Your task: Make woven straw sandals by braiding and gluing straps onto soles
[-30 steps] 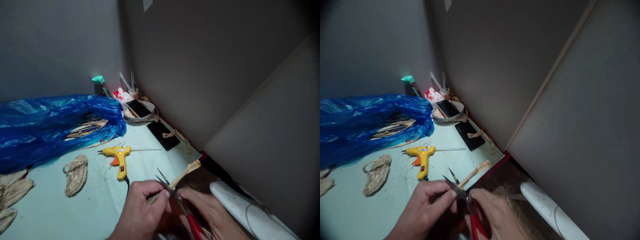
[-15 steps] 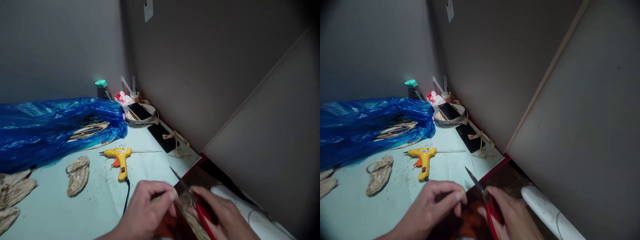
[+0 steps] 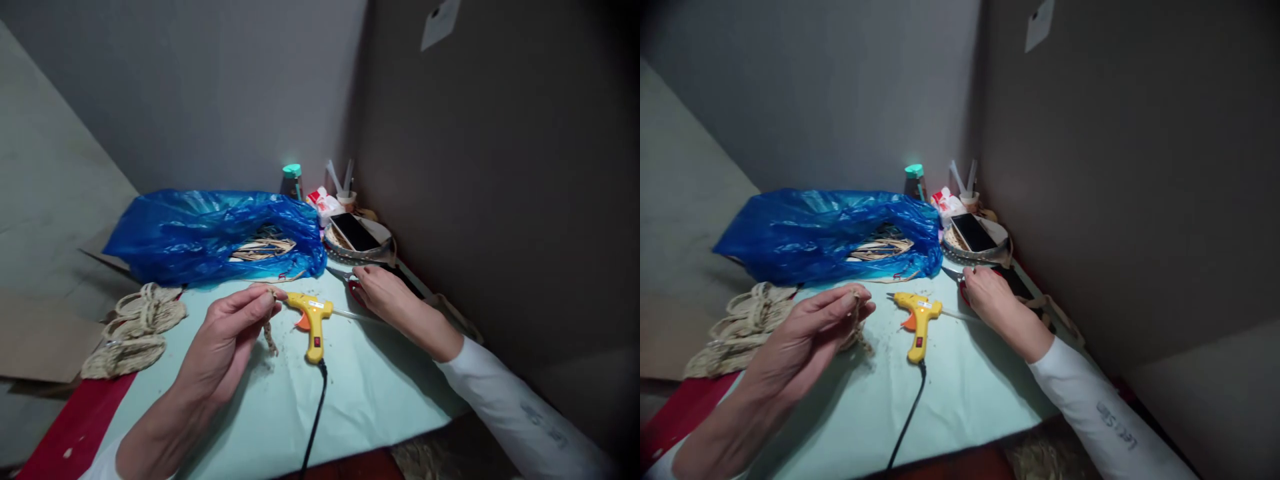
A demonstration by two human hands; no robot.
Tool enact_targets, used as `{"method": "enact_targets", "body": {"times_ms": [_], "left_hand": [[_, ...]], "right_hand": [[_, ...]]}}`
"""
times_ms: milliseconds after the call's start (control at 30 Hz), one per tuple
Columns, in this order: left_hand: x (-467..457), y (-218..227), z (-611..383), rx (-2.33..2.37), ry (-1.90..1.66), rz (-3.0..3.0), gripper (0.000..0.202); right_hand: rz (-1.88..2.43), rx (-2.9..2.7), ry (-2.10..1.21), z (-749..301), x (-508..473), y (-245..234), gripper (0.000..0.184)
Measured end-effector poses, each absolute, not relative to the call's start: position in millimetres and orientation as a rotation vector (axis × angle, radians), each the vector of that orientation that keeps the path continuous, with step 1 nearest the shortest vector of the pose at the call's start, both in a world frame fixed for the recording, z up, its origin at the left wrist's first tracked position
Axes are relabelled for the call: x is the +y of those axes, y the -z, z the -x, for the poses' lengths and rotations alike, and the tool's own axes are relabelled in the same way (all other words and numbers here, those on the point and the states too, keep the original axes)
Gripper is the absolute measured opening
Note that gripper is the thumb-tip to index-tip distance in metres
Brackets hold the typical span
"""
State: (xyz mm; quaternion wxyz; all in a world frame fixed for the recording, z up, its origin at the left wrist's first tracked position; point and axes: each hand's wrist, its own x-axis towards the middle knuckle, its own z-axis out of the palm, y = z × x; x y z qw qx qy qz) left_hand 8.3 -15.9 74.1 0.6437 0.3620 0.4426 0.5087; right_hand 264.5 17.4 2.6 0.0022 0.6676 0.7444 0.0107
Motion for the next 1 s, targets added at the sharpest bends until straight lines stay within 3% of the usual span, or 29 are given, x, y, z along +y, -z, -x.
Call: {"method": "enact_targets", "body": {"times_ms": [100, 233, 333, 433, 567, 733, 1000], "left_hand": [[-8, -70, 3, 0.97, -1.143, -0.795, 0.029], [-1, -64, 15, 0.959, -1.154, -0.767, 0.029], [4, -60, 19, 0.934, -1.169, -0.726, 0.029], [7, -58, 18, 0.904, -1.191, -0.674, 0.029], [6, -51, 12, 0.84, -1.193, -0.659, 0.021], [-3, -34, 11, 0.858, -1.109, -0.708, 0.008], [-20, -10, 20, 1.092, -1.078, -0.997, 0.014]], "right_hand": [[-2.053, 2.33, -0.084, -262, 32, 8, 0.033], [-2.019, 2.424, -0.169, -256, 30, 1, 0.017], [-1.918, 2.642, -0.14, -242, 20, -14, 0.022], [-1.651, 3.016, 0.036, -217, 9, -25, 0.032], [-1.288, 3.699, 0.716, -181, 0, -28, 0.038], [-1.553, 3.74, 1.137, -160, -4, -28, 0.009], [-1.787, 3.505, 1.095, -153, -16, -16, 0.005]]}}
